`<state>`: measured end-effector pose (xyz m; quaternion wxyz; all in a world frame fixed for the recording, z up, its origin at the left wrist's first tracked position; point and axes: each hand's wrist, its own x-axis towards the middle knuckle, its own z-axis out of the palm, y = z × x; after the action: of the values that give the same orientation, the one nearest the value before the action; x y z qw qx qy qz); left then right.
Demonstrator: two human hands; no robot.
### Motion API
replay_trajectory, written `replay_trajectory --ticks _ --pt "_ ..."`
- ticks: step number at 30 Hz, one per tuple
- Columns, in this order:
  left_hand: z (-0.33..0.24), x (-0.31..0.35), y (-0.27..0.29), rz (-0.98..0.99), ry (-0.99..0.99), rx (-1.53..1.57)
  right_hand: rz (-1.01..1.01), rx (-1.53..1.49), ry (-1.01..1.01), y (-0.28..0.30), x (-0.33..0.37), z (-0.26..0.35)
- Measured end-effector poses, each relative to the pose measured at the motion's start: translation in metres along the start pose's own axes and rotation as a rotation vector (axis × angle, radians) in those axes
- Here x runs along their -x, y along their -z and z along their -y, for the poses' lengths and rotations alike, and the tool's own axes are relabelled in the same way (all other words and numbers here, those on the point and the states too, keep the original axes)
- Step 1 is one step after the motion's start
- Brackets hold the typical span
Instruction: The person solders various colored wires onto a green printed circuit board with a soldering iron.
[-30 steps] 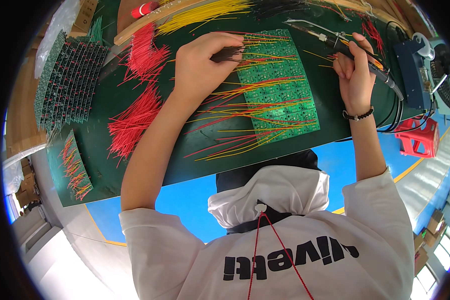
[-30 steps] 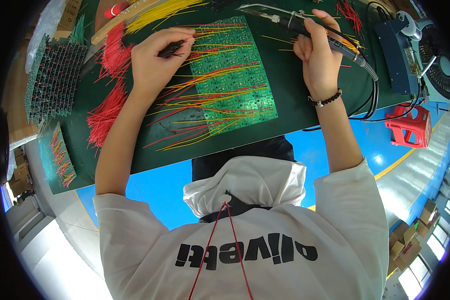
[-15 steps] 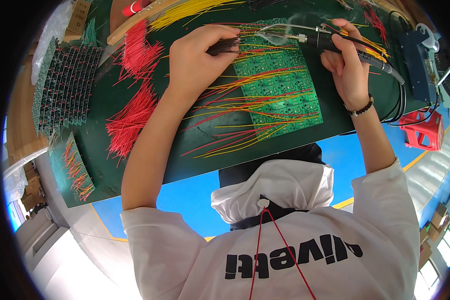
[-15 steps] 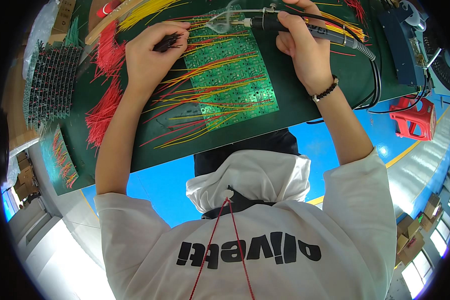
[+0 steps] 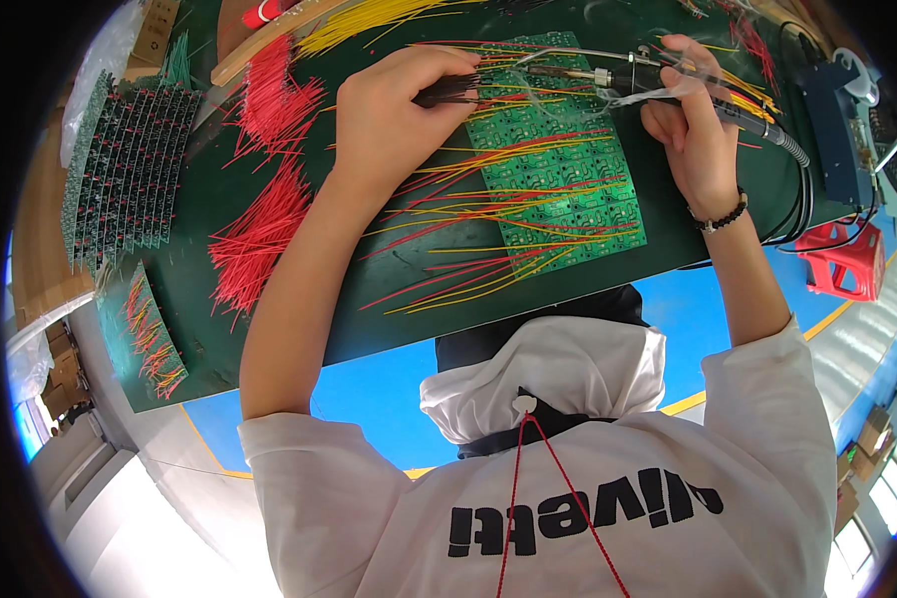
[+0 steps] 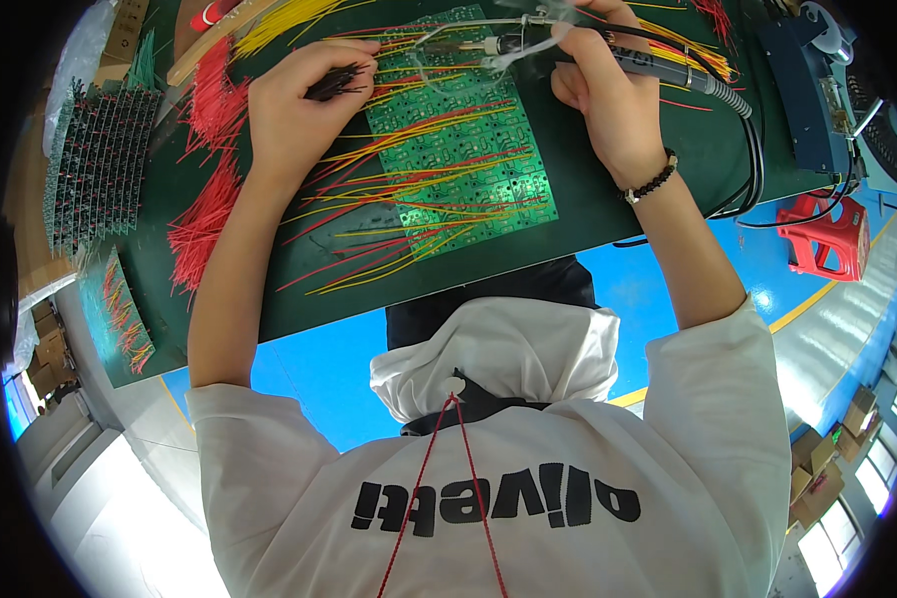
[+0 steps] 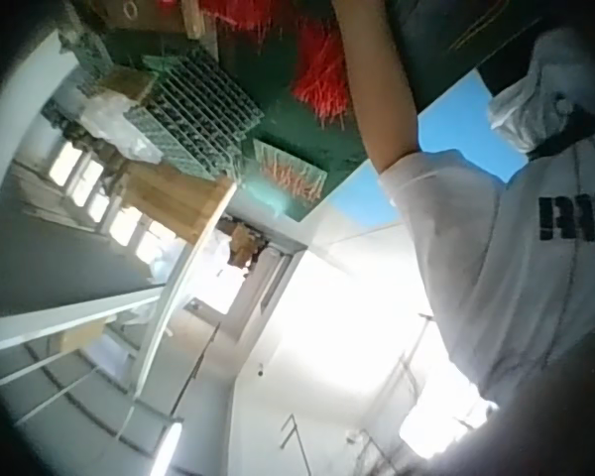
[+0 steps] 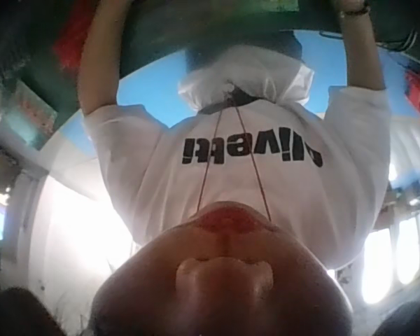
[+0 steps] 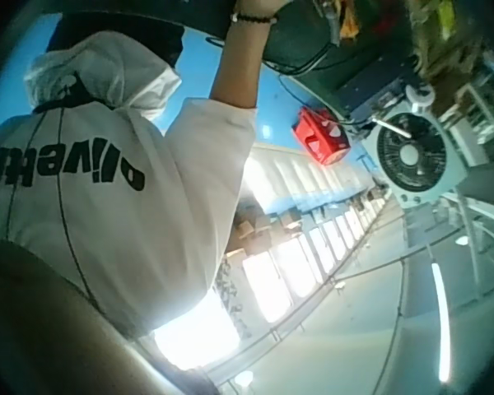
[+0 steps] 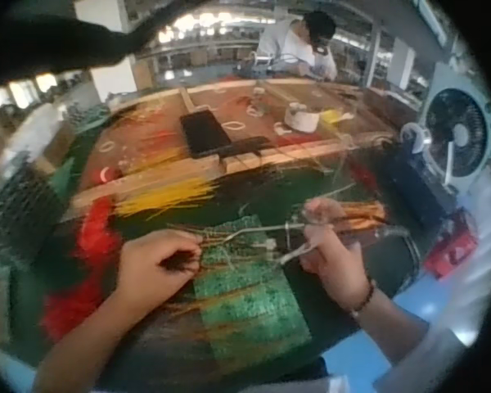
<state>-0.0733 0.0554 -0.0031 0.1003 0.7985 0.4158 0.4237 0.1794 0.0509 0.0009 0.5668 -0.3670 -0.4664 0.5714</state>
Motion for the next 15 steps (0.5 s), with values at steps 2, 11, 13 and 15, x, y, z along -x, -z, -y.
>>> replay_trajectory --ticks 2,11,13,15 --pt "0.0008 0.0000 -0.0003 0.000 -0.004 0.002 0.000 0.009 0.016 -0.0001 -0.0001 0.0005" --pt "0.0053 0.0009 -0.0021 -0.025 -0.031 -0.012 -0.084 0.033 -0.014 -0.0087 0.0015 0.0049" --pt "0.0042 0.0008 -0.0023 -0.020 -0.026 -0.015 0.003 0.030 0.007 -0.0050 0.0023 0.0046" --pt "0.0015 0.0000 -0.0022 -0.016 -0.021 -0.031 -0.017 0.045 -0.001 -0.0030 0.0014 0.0043"
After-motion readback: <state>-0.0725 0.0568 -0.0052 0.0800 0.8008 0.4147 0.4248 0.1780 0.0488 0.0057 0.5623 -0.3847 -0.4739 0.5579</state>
